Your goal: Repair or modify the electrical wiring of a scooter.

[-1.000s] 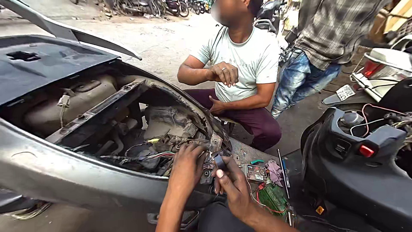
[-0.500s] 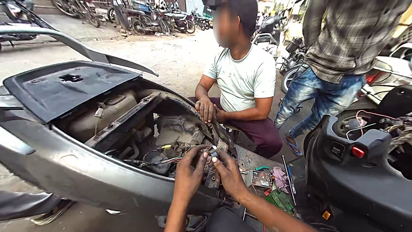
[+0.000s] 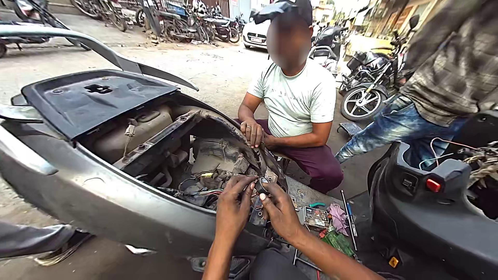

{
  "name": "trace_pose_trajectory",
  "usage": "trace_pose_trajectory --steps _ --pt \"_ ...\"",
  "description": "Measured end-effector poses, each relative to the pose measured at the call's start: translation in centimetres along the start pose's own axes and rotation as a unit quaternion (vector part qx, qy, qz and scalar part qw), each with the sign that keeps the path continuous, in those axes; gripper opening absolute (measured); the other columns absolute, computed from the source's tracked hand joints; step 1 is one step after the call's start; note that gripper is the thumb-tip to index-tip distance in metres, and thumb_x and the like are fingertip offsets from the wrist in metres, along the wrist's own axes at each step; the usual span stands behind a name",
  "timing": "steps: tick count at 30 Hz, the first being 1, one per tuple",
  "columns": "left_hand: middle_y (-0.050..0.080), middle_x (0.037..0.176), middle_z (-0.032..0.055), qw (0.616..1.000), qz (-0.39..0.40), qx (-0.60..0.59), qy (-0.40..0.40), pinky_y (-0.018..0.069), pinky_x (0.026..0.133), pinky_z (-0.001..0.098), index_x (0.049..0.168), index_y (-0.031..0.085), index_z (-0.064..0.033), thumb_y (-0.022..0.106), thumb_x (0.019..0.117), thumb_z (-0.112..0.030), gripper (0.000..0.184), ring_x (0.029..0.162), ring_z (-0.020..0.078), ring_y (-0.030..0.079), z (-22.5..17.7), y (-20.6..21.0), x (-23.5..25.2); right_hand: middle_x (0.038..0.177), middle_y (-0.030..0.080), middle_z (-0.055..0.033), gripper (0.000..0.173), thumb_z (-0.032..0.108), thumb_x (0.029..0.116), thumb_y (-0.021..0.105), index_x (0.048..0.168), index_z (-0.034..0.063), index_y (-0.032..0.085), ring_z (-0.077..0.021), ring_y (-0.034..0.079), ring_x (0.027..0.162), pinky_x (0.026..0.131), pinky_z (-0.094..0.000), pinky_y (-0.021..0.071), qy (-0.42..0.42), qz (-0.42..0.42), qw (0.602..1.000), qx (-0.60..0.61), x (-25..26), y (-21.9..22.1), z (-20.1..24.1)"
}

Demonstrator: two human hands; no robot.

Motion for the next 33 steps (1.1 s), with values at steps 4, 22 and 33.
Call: trace_pose_trajectory --steps 4,22,33 --pt "0.070 0.105 -0.0068 1.000 0.009 -0.026 -0.014 0.0553 0.057 0.0256 0.119 0.075 -0.0224 0.061 0.0997 -0.028 0.024 0.066 0.0054 0.061 0.1 -0.1 0.2 0.113 0.066 -0.0083 0.036 0.024 0.1060 0.050 0.135 0.0079 0.064 -0.0112 0.063 0.066 0.062 -0.0299 0.0581 0.006 0.001 0.999 -0.037 0.0 0.0 0.2" --pt "0.069 0.091 0.0010 0.988 0.057 -0.043 -0.139 0.0644 0.064 0.0391 0.100 0.069 -0.0133 0.066 0.0961 -0.011 0.005 0.071 0.0154 0.070 -0.4 -0.4 0.6 0.111 0.066 -0.0053 0.032 0.026 0.1070 0.049 0.128 0.0118 0.069 -0.0132 0.065 0.082 0.075 -0.0351 0.0590 -0.079 0.053 0.977 -0.189 -0.1 -1.4 -0.6" --pt "0.075 0.102 -0.0018 0.986 0.046 -0.100 -0.129 0.0656 0.078 0.0341 0.112 0.074 -0.0163 0.064 0.0987 -0.010 0.018 0.084 0.0132 0.074 -0.1 -0.6 0.3 0.113 0.067 -0.0092 0.035 0.024 0.1055 0.050 0.134 0.0089 0.065 -0.0128 0.063 0.066 0.064 -0.0324 0.0585 0.012 0.055 0.993 -0.100 -0.1 -1.5 -0.7"
Point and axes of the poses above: each hand's wrist, its own x-axis towards the middle knuckle, its own y-axis out of the palm, z = x × y, the point moved 1 cm from there along x, towards the middle knuckle
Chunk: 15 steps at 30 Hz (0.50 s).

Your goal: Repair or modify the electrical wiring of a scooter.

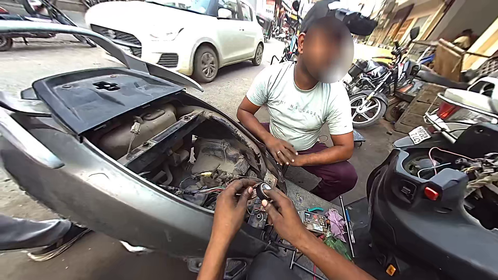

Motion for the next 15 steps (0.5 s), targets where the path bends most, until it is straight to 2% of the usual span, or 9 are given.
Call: trace_pose_trajectory --steps 6,10,12,15 --pt "0.075 0.102 -0.0021 1.000 -0.018 -0.003 0.008 0.0654 0.077 0.0321 0.116 0.074 -0.0162 0.064 0.0982 -0.010 0.021 0.083 0.0121 0.073 0.0 -0.1 -0.2 0.113 0.067 -0.0082 0.037 0.028 0.1060 0.048 0.133 0.0104 0.066 -0.0144 0.064 0.073 0.070 -0.0353 0.0585 -0.001 0.001 0.999 -0.054 0.2 0.2 0.8" --pt "0.074 0.100 -0.0046 0.999 -0.018 0.024 0.013 0.0651 0.074 0.0325 0.115 0.075 -0.0193 0.067 0.0970 -0.012 0.021 0.082 0.0101 0.072 0.0 0.0 -0.2 0.106 0.066 -0.0078 0.034 0.026 0.1047 0.052 0.129 0.0077 0.067 -0.0127 0.061 0.065 0.062 -0.0317 0.0570 0.003 0.003 1.000 0.009 -0.1 0.0 1.5" --pt "0.074 0.093 -0.0057 0.999 -0.026 0.029 0.017 0.0646 0.067 0.0320 0.122 0.070 -0.0209 0.069 0.0942 -0.011 0.030 0.076 0.0097 0.072 -0.1 0.3 -0.2 0.104 0.066 -0.0076 0.032 0.027 0.1034 0.057 0.125 0.0067 0.069 -0.0124 0.061 0.063 0.060 -0.0306 0.0570 0.006 -0.001 0.999 0.038 -0.2 -0.1 1.8" --pt "0.073 0.093 -0.0077 0.997 -0.041 0.057 0.038 0.0627 0.063 0.0308 0.135 0.062 -0.0238 0.067 0.0921 -0.015 0.044 0.074 0.0082 0.071 0.2 0.4 -0.6 0.101 0.068 -0.0065 0.029 0.026 0.1019 0.060 0.122 0.0058 0.068 -0.0112 0.059 0.059 0.056 -0.0292 0.0554 0.021 0.005 0.994 0.105 -0.5 -0.3 2.8"
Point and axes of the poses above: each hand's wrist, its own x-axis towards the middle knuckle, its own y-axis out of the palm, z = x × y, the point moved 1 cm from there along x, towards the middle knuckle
